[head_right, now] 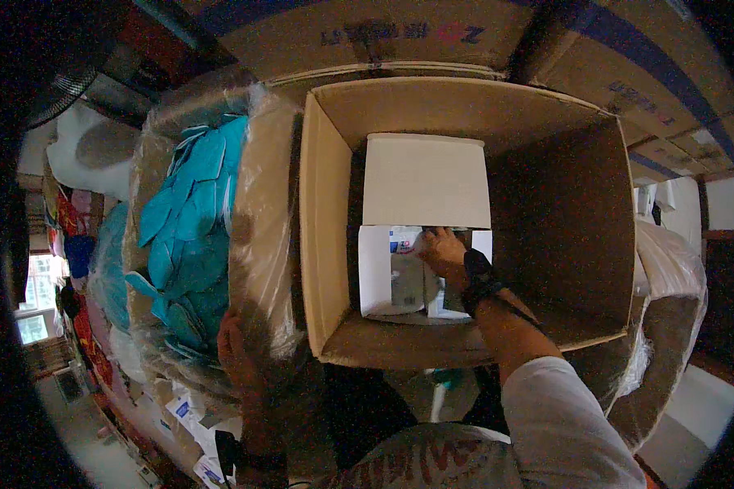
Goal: The recorder is packing N95 masks into a cardboard box.
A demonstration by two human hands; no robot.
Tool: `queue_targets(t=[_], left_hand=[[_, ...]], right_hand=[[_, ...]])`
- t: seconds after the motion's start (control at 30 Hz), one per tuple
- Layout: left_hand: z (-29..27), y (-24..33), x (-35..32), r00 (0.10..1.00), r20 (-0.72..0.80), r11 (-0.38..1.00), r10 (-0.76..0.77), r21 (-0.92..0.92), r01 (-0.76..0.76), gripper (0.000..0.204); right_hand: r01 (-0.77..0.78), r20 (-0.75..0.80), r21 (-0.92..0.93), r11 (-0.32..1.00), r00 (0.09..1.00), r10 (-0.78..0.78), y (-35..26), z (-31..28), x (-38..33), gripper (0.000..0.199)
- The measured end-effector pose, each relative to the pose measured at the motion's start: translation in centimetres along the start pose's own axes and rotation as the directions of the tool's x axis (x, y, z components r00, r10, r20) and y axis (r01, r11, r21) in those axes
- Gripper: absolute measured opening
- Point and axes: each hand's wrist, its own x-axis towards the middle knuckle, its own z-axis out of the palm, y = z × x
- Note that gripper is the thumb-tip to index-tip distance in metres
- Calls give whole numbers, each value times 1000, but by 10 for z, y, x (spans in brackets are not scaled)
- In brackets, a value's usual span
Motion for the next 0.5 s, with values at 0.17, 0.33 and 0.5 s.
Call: queue_targets(t=[0.17, 0.33, 0.5], left_hand=[[0, 12, -5, 998, 25, 996, -60, -61, 62, 23], [1, 12, -15, 993, 38, 972, -113, -201, 119, 22], [-2, 41, -38, 988, 143, 972, -64, -214, 93, 22]], right_hand=[[161, 154, 88, 983, 973, -173, 4, -36, -10, 33], [297, 181, 21, 955, 938, -296, 6, -71, -35, 23], [515, -86, 69, 854, 856, -509, -4, -123, -86, 13]])
